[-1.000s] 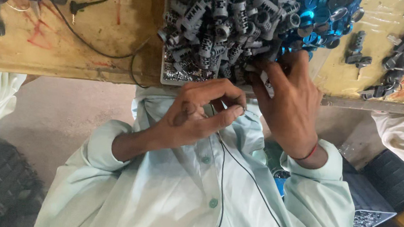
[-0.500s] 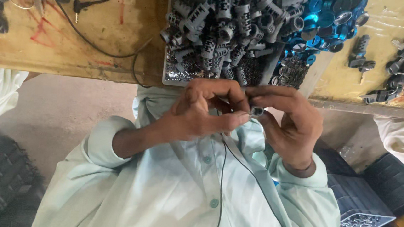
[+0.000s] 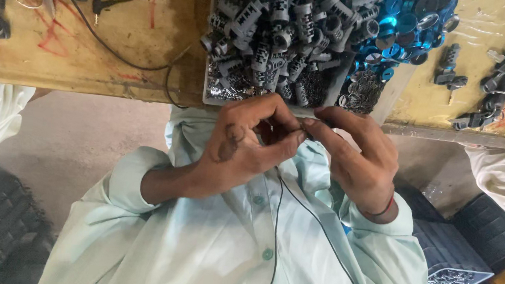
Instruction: The person sits at a workbench assembling small components. They repeatedly pick a gray cylindrical body and a blue cap from a divided tray, press the cap onto the body by hand to join the parts, and set the assembled unit aside, continuing the same cycle throughout the clip.
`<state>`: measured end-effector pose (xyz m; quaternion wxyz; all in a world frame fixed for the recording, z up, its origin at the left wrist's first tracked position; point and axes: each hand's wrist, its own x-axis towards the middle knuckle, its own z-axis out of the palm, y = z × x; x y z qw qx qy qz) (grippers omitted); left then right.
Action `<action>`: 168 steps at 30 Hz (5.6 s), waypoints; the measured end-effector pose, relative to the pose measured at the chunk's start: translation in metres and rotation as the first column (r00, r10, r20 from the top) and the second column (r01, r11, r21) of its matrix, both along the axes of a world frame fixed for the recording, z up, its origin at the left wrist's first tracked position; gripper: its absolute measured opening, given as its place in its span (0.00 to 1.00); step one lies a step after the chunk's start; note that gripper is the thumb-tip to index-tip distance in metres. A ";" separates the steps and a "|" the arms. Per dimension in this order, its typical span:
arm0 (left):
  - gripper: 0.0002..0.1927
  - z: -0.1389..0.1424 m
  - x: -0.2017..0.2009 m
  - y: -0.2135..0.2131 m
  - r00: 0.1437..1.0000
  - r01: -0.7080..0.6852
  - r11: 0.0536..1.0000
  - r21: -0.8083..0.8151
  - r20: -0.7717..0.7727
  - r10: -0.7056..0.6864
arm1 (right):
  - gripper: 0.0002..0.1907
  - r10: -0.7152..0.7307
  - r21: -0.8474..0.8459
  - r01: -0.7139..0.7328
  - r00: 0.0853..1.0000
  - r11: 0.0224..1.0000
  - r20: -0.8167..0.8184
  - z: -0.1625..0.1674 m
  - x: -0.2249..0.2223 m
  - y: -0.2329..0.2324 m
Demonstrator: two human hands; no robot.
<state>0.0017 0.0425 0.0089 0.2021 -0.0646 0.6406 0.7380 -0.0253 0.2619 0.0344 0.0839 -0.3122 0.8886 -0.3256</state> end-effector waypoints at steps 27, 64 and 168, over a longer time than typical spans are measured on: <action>0.08 0.004 0.001 0.000 0.997 0.047 0.998 -0.042 -0.064 -0.050 | 0.19 0.030 -0.083 -0.042 0.988 0.996 -0.150 -0.005 -0.001 -0.003; 0.11 -0.029 0.000 0.007 0.528 0.016 0.887 -0.462 -0.749 -0.400 | 0.07 -0.243 -0.226 0.560 0.640 0.797 0.729 -0.007 -0.001 0.041; 0.17 -0.007 0.014 -0.038 0.844 -0.114 0.711 -0.694 -0.445 -0.299 | 0.10 -0.171 0.151 0.154 0.980 0.976 0.106 -0.030 -0.013 -0.004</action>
